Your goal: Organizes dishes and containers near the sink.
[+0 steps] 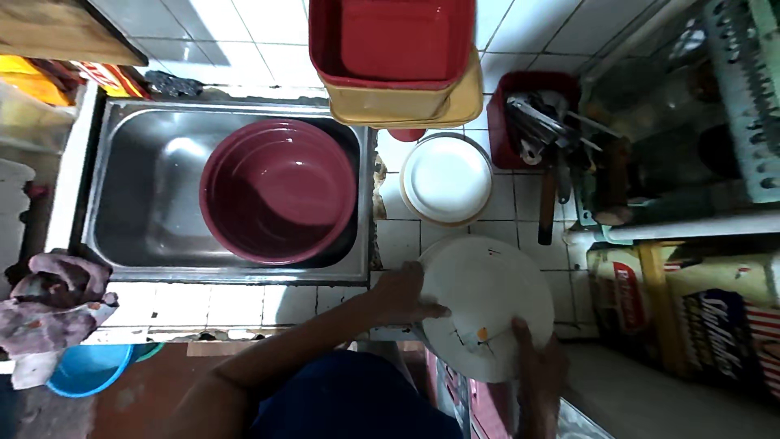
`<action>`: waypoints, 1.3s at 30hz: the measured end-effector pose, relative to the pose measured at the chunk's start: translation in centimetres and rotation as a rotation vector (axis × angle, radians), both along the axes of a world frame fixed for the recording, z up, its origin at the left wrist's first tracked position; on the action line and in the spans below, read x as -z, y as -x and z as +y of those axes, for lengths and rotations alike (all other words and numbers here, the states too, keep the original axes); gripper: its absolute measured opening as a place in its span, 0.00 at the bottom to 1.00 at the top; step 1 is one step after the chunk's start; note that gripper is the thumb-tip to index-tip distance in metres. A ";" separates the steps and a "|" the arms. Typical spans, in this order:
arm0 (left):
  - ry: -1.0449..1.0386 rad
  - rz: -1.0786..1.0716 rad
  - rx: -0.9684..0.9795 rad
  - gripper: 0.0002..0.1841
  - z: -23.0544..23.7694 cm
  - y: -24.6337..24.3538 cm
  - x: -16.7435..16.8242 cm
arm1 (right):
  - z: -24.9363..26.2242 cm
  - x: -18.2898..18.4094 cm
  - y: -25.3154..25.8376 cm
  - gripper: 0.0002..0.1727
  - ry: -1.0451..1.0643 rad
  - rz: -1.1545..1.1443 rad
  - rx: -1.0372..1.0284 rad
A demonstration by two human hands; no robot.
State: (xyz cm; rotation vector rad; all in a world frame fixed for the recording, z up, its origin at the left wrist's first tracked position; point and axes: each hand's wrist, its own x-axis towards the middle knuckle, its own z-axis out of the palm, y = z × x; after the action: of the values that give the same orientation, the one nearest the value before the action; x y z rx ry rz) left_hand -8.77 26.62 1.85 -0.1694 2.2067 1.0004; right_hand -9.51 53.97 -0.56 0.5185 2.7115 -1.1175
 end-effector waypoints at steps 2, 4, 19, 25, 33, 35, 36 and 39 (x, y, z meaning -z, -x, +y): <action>0.026 0.050 -0.105 0.44 -1.4 1.6 -0.2 | 0.0 0.1 0.3 0.34 -0.001 -0.005 0.001; 0.101 0.237 -0.341 0.40 -3.3 3.6 1.7 | 0.1 0.2 0.4 0.35 -0.001 -0.023 0.017; -0.249 0.573 -0.963 0.29 -4.8 12.2 8.9 | 0.8 0.6 1.4 0.40 -0.066 -0.022 -0.053; -0.532 0.482 -1.195 0.34 -3.5 12.2 8.8 | 0.4 0.6 1.4 0.39 -0.043 -0.027 -0.025; -0.523 0.521 -1.353 0.32 -5.5 9.9 8.1 | 0.3 0.8 1.1 0.39 -0.039 -0.028 0.012; -0.531 0.555 -1.375 0.29 -6.1 8.7 7.3 | 0.3 0.8 1.1 0.39 -0.046 -0.031 0.014; -0.532 0.569 -1.381 0.27 -6.3 8.0 6.7 | 0.2 0.7 1.1 0.39 -0.046 -0.032 0.016; -0.538 0.594 -1.377 0.23 -6.9 5.4 5.7 | 0.2 0.8 1.0 0.40 -0.044 -0.030 0.013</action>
State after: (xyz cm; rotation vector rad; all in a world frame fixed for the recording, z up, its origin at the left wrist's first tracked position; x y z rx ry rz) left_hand -14.15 19.70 -3.87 -1.3986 2.0154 2.5742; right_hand -10.47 54.18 -1.40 0.5561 2.7159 -1.0471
